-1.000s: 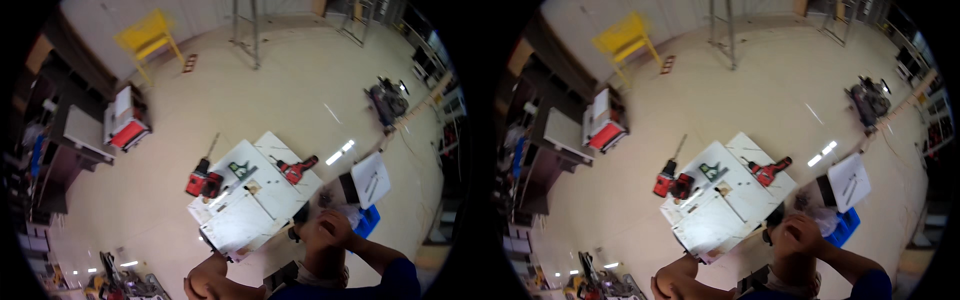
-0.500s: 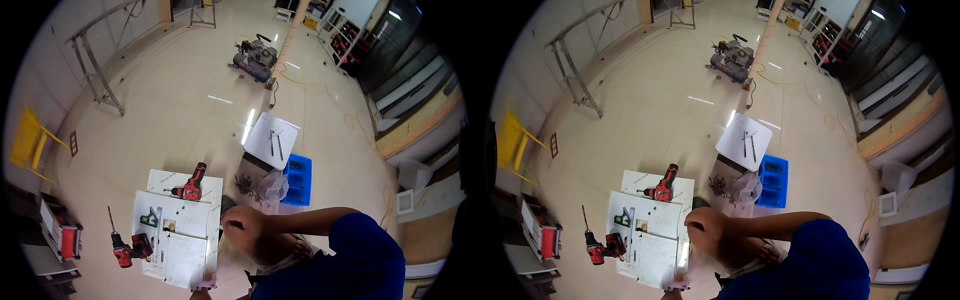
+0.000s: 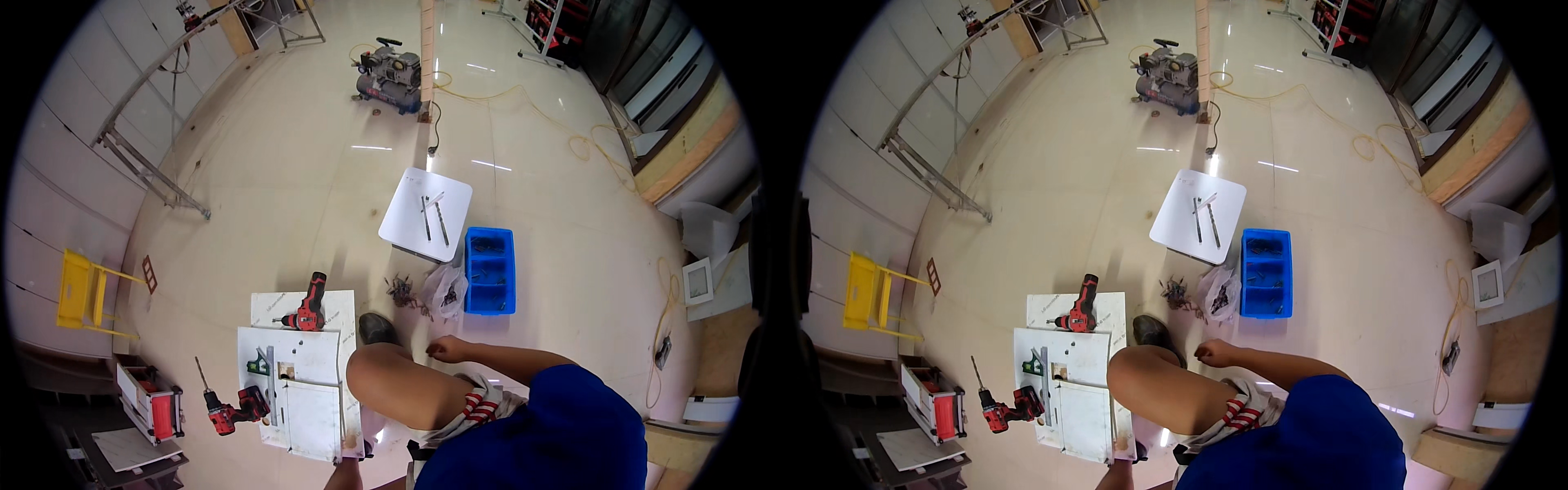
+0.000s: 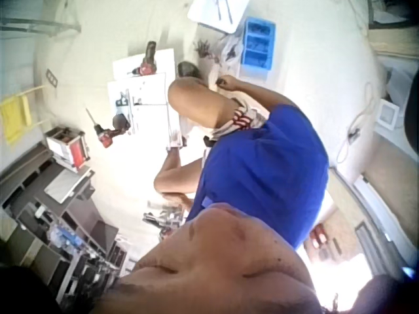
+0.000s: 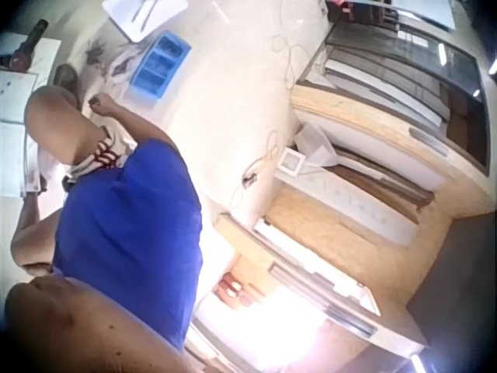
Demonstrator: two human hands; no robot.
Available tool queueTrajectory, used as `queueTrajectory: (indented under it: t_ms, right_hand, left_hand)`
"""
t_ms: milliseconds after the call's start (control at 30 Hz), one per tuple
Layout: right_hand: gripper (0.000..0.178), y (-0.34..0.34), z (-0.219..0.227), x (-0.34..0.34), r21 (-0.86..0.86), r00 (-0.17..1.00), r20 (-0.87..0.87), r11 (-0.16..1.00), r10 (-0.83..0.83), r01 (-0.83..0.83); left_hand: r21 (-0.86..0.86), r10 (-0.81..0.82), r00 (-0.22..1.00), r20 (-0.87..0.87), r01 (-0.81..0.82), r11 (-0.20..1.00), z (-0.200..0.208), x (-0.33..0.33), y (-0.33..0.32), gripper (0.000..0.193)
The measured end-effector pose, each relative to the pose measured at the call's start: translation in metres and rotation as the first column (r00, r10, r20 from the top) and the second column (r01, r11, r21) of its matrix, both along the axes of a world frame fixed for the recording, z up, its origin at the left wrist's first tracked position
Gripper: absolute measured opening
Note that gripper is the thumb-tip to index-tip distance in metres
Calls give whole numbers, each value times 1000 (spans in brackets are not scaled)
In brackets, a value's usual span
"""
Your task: The person sits on the floor and uses a cordless drill to make holes in a white panel. They also use a screwdriver to drive screws into the panel and a ruler to measure and mark positions.
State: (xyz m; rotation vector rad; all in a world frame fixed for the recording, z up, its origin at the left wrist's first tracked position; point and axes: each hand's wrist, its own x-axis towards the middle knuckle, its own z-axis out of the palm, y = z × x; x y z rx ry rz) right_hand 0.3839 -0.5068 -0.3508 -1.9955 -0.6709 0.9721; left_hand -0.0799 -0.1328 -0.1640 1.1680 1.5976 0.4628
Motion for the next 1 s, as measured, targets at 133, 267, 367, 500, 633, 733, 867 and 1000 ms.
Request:
queueTrajectory:
  t_ms: [133, 267, 367, 500, 633, 733, 867, 1000]
  right_hand:
    - [29, -25, -31, -18, 86, 763, -482, 844, -430, 530]
    - [30, -19, -43, 42, 204, 804, -388, 809, -450, 551]
    - [27, -12, -46, 117, 215, 833, -246, 810, -496, 546]
    - [27, 15, -49, 193, 228, 699, -393, 673, -598, 704]
    - [29, 52, -92, 210, 16, 888, 26, 888, -459, 459]
    - [26, 83, -159, 188, 33, 364, -774, 541, -518, 840]
    - [28, 86, -239, 157, -372, 669, 48, 609, -742, 701]
    - [40, 81, -271, 133, -296, 568, 443, 485, -694, 823]
  left_hand:
    - [-32, -21, 999, -39, 20, 999, -20, 55, -8, 73]
    - [-55, -41, 997, -70, 38, 998, -42, 100, -10, 71]
    - [-71, -47, 995, -85, 41, 997, -58, 121, -4, 70]
    - [-90, -47, 993, -111, 37, 995, -77, 139, 4, 68]
    - [-112, -54, 990, -130, 40, 993, -96, 149, 10, 67]
    - [-102, -40, 987, -156, 24, 995, -106, 151, 12, 65]
    - [-106, -6, 983, -182, -14, 994, -124, 153, 14, 63]
    - [-103, -6, 975, -221, -17, 994, -136, 153, 20, 62]
